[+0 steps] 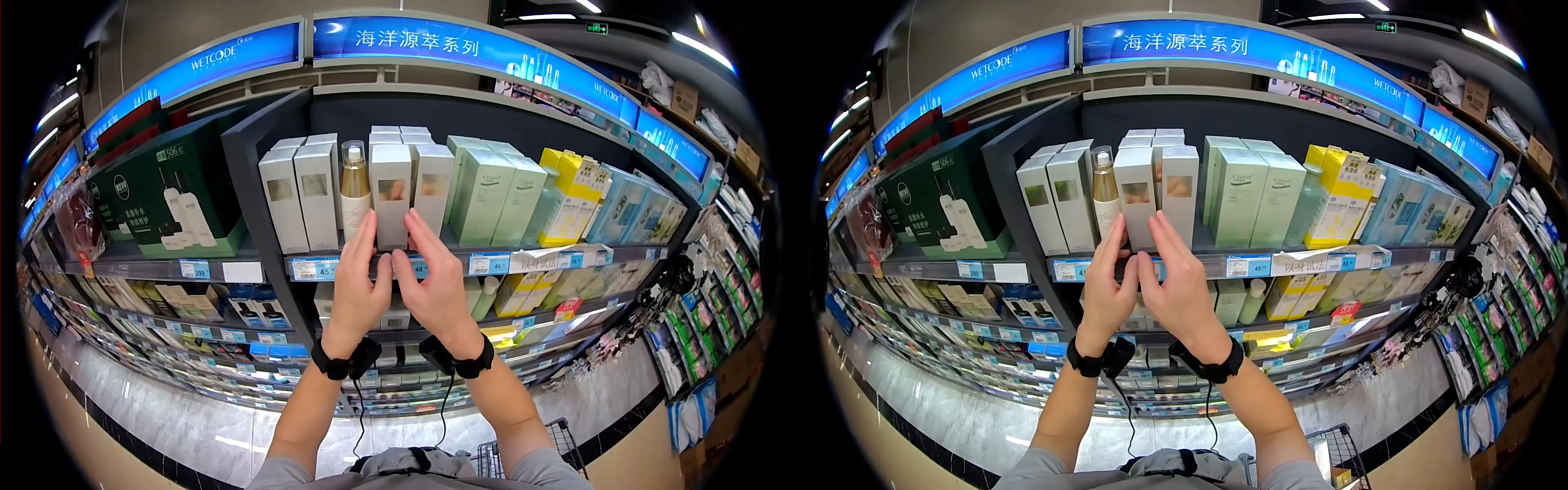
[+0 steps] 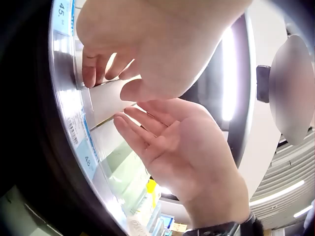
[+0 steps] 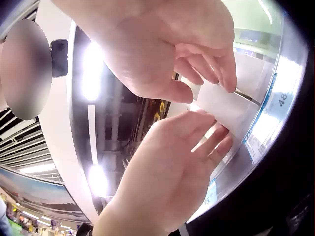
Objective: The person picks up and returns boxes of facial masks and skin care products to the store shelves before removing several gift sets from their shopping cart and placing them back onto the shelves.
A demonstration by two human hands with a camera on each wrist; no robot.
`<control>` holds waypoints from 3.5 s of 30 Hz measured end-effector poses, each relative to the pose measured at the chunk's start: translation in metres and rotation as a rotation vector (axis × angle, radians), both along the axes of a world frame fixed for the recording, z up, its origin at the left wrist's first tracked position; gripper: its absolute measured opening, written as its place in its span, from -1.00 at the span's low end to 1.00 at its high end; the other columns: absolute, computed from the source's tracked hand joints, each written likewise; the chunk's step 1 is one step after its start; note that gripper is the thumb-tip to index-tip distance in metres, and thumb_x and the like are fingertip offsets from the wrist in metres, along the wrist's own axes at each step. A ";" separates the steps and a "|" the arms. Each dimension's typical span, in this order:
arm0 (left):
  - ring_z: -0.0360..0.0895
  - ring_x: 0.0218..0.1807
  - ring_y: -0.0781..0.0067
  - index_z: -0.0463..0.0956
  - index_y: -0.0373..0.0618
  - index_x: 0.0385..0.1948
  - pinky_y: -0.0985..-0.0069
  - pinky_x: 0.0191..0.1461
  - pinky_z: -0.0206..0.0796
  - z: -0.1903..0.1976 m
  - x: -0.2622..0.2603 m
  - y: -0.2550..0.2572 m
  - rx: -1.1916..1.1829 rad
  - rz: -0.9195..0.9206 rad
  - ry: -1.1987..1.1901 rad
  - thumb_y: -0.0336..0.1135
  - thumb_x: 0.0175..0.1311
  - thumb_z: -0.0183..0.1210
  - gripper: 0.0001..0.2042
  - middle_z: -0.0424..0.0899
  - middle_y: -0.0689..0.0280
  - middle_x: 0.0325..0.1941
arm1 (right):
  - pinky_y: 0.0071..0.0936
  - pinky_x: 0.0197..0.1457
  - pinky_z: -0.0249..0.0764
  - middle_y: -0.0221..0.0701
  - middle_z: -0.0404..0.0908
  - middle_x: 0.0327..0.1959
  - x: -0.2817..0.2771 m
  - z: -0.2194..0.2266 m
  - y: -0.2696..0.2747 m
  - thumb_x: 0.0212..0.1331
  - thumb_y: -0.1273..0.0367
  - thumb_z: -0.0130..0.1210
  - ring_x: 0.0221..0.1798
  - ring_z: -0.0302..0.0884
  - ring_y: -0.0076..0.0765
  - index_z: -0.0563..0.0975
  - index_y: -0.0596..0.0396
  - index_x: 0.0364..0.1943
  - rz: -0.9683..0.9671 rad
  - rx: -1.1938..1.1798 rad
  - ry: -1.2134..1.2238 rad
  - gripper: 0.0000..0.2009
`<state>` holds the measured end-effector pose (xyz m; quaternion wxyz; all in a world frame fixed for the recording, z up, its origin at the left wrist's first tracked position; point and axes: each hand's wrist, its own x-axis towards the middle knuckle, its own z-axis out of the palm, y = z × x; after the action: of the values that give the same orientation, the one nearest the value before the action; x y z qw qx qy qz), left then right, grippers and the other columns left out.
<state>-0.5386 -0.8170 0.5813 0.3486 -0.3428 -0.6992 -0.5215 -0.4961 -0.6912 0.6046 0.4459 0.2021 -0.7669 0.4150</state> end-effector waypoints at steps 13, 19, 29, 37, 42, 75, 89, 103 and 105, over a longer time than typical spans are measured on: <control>0.46 0.15 0.14 0.33 -0.31 0.22 0.43 0.07 0.39 -0.008 0.002 0.009 -0.065 0.181 0.110 -0.57 0.20 0.06 -0.53 0.37 0.03 0.27 | -0.33 0.19 0.35 -0.05 0.37 0.20 -0.010 -0.013 0.034 0.17 0.49 0.08 0.19 0.40 -0.12 0.16 0.32 0.32 -0.043 -0.112 -0.046 -0.39; 0.46 0.15 0.13 0.35 -0.31 0.20 0.43 0.06 0.40 -0.008 0.003 0.013 -0.056 0.202 0.120 -0.57 0.19 0.07 -0.54 0.38 0.03 0.25 | -0.37 0.21 0.33 -0.06 0.45 0.16 -0.012 -0.010 0.036 0.19 0.49 0.07 0.19 0.44 -0.18 0.14 0.33 0.34 -0.047 -0.085 -0.078 -0.39; 0.50 0.12 0.20 0.36 -0.27 0.18 0.41 0.05 0.44 -0.006 0.010 0.012 0.117 0.097 0.032 -0.58 0.20 0.06 -0.56 0.46 0.05 0.17 | -0.26 0.26 0.32 0.01 0.40 0.18 -0.011 -0.011 0.038 0.19 0.50 0.02 0.21 0.40 0.01 0.19 0.36 0.29 0.016 -0.098 -0.100 -0.45; 0.53 -0.10 0.32 0.47 -0.25 -0.04 0.50 -0.05 0.39 -0.046 0.035 0.002 0.080 0.006 -0.017 -0.60 0.15 0.10 -0.70 0.52 0.13 0.03 | -0.31 0.34 0.23 -0.07 0.37 0.27 0.054 -0.065 0.050 0.16 0.52 0.07 0.33 0.31 -0.01 0.32 0.28 0.23 -0.084 -0.062 -0.163 -0.51; 0.56 -0.10 0.32 0.49 -0.25 -0.08 0.49 -0.05 0.40 -0.132 0.054 0.027 -0.064 -0.249 -0.370 -0.56 0.17 0.12 -0.74 0.56 0.15 -0.07 | -0.28 0.30 0.26 -0.10 0.42 0.22 0.105 -0.166 0.075 0.18 0.53 0.04 0.29 0.34 0.04 0.40 0.23 0.16 -0.329 0.035 -0.385 -0.59; 0.05 0.42 -0.24 0.02 -0.12 0.39 0.01 0.26 0.26 -0.483 0.377 0.211 -1.726 -1.101 0.139 -0.03 0.15 0.19 -0.20 0.04 -0.10 0.45 | -0.09 0.20 0.23 -0.24 0.55 -0.07 0.644 -0.534 0.060 -0.03 0.27 0.13 0.09 0.40 -0.03 0.54 0.06 -0.09 -1.458 -0.465 -1.343 -0.64; -0.07 0.50 -0.01 0.05 0.05 0.38 -0.14 0.32 0.13 -0.498 0.388 0.224 -2.117 -1.114 0.212 0.04 0.18 0.13 -0.26 0.01 0.13 0.49 | -0.14 0.11 0.34 -0.21 0.59 -0.06 0.638 -0.522 0.028 -0.05 0.08 0.16 0.06 0.50 -0.07 0.57 0.04 -0.08 -1.188 -0.600 -1.643 -0.54; -0.30 0.56 0.06 -0.21 0.13 0.46 -0.29 0.32 0.00 -0.508 0.335 0.062 -1.991 -1.161 0.211 -0.01 0.08 0.22 -0.07 -0.24 0.24 0.57 | 0.06 0.36 0.09 -0.19 0.24 0.31 0.653 -0.499 -0.160 -0.10 0.20 0.25 0.37 0.11 -0.04 0.33 0.05 0.23 -1.654 -0.654 -1.774 -0.31; -0.29 0.57 0.10 -0.22 0.16 0.46 -0.28 0.34 -0.04 -0.506 0.328 0.046 -2.018 -1.179 0.232 0.02 0.09 0.21 -0.07 -0.25 0.26 0.57 | 0.00 0.35 0.17 -0.23 0.29 0.29 0.659 -0.501 -0.181 -0.05 0.20 0.21 0.36 0.15 -0.02 0.36 0.03 0.22 -1.607 -0.591 -1.749 -0.35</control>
<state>-0.2105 -0.7714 0.0750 -0.3149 -0.7799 -0.4931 0.2225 0.1634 -0.8722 0.1035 -0.0617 -0.7849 -0.5910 0.1758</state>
